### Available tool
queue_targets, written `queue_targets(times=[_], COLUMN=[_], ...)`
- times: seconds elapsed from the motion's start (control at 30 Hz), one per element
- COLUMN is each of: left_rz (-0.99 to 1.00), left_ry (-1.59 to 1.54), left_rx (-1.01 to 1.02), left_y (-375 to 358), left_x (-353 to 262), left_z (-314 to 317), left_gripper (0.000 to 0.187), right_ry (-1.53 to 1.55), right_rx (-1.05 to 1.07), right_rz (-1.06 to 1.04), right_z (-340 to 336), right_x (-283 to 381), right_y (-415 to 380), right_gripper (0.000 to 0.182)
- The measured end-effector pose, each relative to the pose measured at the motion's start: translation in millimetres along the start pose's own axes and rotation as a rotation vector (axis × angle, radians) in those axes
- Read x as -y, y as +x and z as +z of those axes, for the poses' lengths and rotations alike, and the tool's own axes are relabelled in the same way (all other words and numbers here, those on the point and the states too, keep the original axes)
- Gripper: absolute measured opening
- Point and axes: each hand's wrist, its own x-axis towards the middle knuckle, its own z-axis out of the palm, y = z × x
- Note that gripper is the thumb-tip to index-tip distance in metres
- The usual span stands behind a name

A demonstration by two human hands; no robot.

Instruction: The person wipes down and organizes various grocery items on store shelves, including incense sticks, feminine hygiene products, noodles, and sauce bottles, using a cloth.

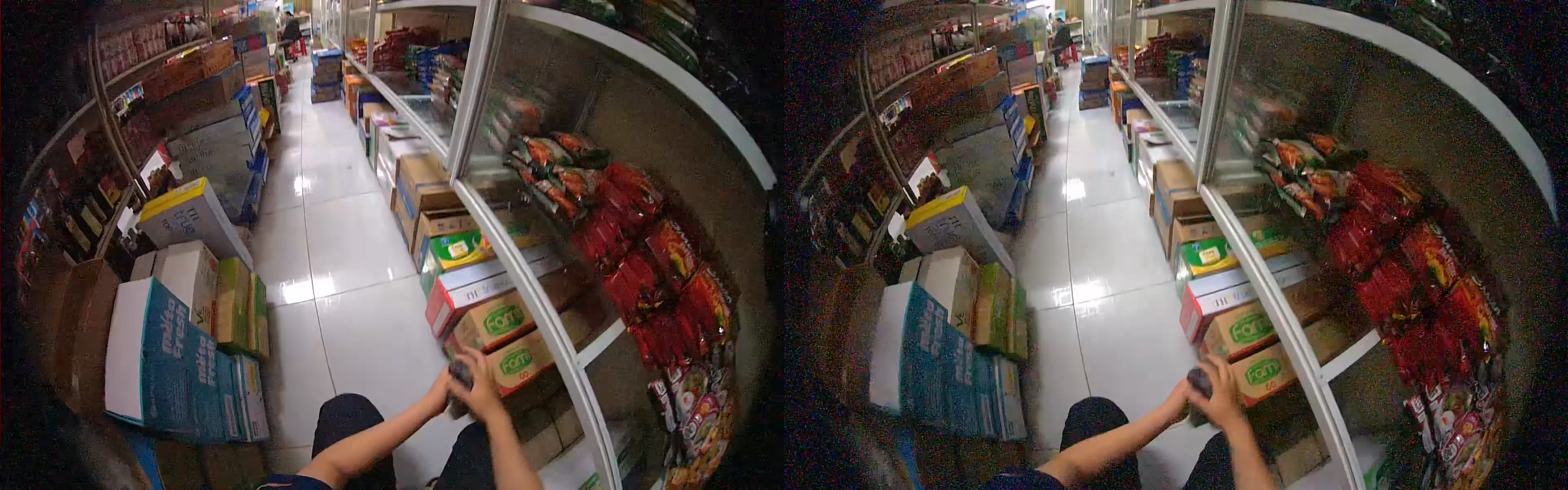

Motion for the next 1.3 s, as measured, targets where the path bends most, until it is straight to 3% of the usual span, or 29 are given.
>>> queue_targets(times=[0.07, 0.17, 0.23, 0.3, 0.33, 0.37, 0.4, 0.43, 0.5, 0.53, 0.6, 0.63, 0.73, 0.9, 1.03, 1.1, 1.13, 1.17, 1.2, 1.23, 1.27, 1.3], left_rz=[-0.244, -0.185, -0.126, -0.386, -0.228, 0.067, 0.203, 0.343, 0.736, 1.037, 1.434, 1.536, 1.484, 1.438, 1.490, 1.453, 1.408, 1.370, 1.333, 1.305, 1.275, 1.256], left_ry=[-0.066, 0.143, 0.070, 0.053, 0.651, 1.020, 1.194, 0.974, 0.696, 0.572, 0.717, 0.527, 0.537, 0.623, 0.676, 0.696, 0.704, 0.706, 0.702, 0.691, 0.691, 0.687], left_rx=[-0.055, -0.045, -0.013, 0.159, 0.149, 0.237, -0.005, -0.050, 0.119, 0.180, 0.338, 0.292, 0.230, 0.192, 0.202, 0.199, 0.191, 0.181, 0.175, 0.174, 0.178, 0.183], left_y=[-4.4, -16.4, -12.8, 1.2, -21.7, -10.5, -28.5, -38.3, -67.0, -76.4, -92.0, -92.2, -54.5, -59.3, -51.9, -59.2, -45.4, -61.4, -70.8, -84.8, -100.0, -59.0], left_x=[-0.5, 8.5, 21.6, -1.4, -62.0, -55.7, -100.8, -138.0, -220.4, -247.0, -288.4, -296.5, -291.9, -307.6, -310.4, -328.0, -344.0, -351.9, -314.7, -322.2, -310.7, -283.4], left_z=[-4.3, -4.6, -23.0, -21.2, 20.8, -7.6, 26.3, 46.8, 94.3, 126.5, 162.5, 179.6, 196.1, 176.5, 194.8, 177.8, 177.5, 153.5, 163.4, 138.1, 164.8, 186.2], left_gripper=[0.025, 0.020, 0.018, 0.019, 0.022, 0.025, 0.026, 0.025, 0.032, 0.042, 0.091, 0.090, 0.090, 0.089, 0.088, 0.088, 0.087, 0.087, 0.087, 0.087, 0.087, 0.086], right_ry=[-0.214, -0.154, -0.004, 0.042, 0.076, 0.109, 0.130, 0.127, 0.186, 0.196, 0.233, 0.242, 0.236, 0.226, -0.025, -0.079, 0.393, 0.379, 0.069, -0.266, -0.460, -0.651], right_rx=[-0.091, -0.202, -0.252, -0.279, -0.310, -0.345, -0.381, -0.378, -0.330, -0.308, -0.286, -0.284, -0.260, -0.218, -0.254, -0.336, -0.311, -0.317, -0.635, -0.934, -1.014, -1.085], right_rz=[0.025, 0.136, 0.110, 0.104, 0.090, 0.078, 0.064, 0.087, 0.187, 0.230, 0.239, 0.236, 0.180, 0.123, -0.175, -0.347, -0.251, -0.223, -0.283, -0.351, -0.126, 0.095], right_z=[1.9, 4.7, 3.9, 10.1, 14.0, 17.8, 18.1, 18.9, 20.0, 22.0, 22.6, 23.1, 25.8, 16.0, -41.8, -105.5, -118.1, -141.4, -168.2, -188.9, -201.4, -214.3], right_x=[24.7, 16.1, 2.6, -8.0, -12.5, -16.1, -17.0, -18.8, -21.7, -22.4, -23.1, -26.9, -38.7, -32.5, 38.4, 87.4, 51.4, 63.3, 89.1, 104.2, 105.5, 107.0], right_y=[-24.1, -40.1, -45.9, -50.5, -52.6, -54.1, -51.3, -48.7, -51.6, -52.0, -48.3, -45.9, -44.1, -42.0, -31.1, -31.9, -87.9, -93.3, -90.0, -91.8, -104.9, -115.0], right_gripper=[0.062, 0.058, 0.051, 0.050, 0.048, 0.046, 0.043, 0.043, 0.039, 0.037, 0.037, 0.037, 0.037, 0.038, 0.038, 0.045, 0.054, 0.054, 0.044, 0.035, 0.039, 0.044])
